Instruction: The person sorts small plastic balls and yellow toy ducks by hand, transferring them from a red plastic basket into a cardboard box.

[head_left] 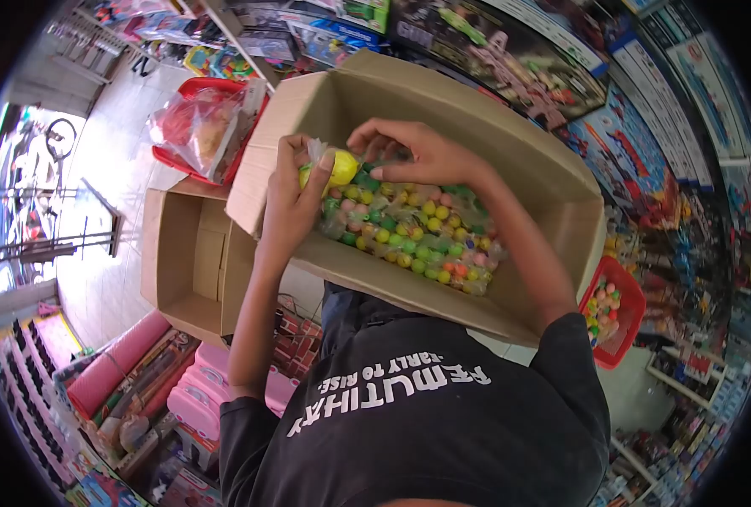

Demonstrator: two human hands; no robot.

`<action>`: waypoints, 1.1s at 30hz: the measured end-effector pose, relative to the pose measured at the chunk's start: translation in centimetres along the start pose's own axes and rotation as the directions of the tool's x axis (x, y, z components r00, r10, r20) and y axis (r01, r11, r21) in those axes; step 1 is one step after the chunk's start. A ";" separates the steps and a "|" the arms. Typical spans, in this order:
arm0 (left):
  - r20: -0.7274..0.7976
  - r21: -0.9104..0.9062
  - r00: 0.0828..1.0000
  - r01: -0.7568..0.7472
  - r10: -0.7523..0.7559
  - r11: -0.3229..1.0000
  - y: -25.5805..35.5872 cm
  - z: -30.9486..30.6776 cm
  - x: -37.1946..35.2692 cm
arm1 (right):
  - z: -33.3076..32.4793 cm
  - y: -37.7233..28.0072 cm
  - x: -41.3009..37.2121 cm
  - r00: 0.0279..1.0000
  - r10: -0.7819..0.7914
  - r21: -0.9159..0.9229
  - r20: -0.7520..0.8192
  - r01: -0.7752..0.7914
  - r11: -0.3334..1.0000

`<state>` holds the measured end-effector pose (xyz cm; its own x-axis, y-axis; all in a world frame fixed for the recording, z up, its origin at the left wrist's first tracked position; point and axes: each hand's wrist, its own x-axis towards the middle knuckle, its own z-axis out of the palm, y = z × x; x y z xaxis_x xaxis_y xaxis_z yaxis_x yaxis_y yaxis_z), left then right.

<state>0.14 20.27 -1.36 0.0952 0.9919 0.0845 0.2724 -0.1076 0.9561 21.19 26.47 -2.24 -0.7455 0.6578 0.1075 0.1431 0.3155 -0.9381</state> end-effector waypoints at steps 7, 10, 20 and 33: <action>0.189 0.117 0.981 0.020 -0.042 0.993 -0.3 2.8 2.9 | 0.0 1.1 -2.5 0.997 0.047 -0.115 -0.064 -0.054 0.992; 0.304 0.156 0.952 -0.064 0.013 0.986 -1.1 3.8 4.1 | 0.3 2.4 -2.5 0.992 -0.022 -0.208 -0.122 -0.004 0.978; 0.639 0.252 0.715 0.153 -0.283 0.956 -4.8 7.1 6.5 | -1.3 4.9 -4.6 0.965 0.263 -0.090 -0.024 -0.264 0.960; 0.949 0.312 -0.001 -0.137 -0.315 0.940 -10.5 19.0 3.4 | 0.6 14.4 -19.6 0.559 0.818 -0.339 0.133 -0.750 0.568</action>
<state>15.83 23.51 -16.47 0.8226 -0.0311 -0.5678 0.5422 -0.2582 0.7996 37.44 17.71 -18.03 -0.3863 0.5349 -0.7515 0.8612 -0.0826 -0.5014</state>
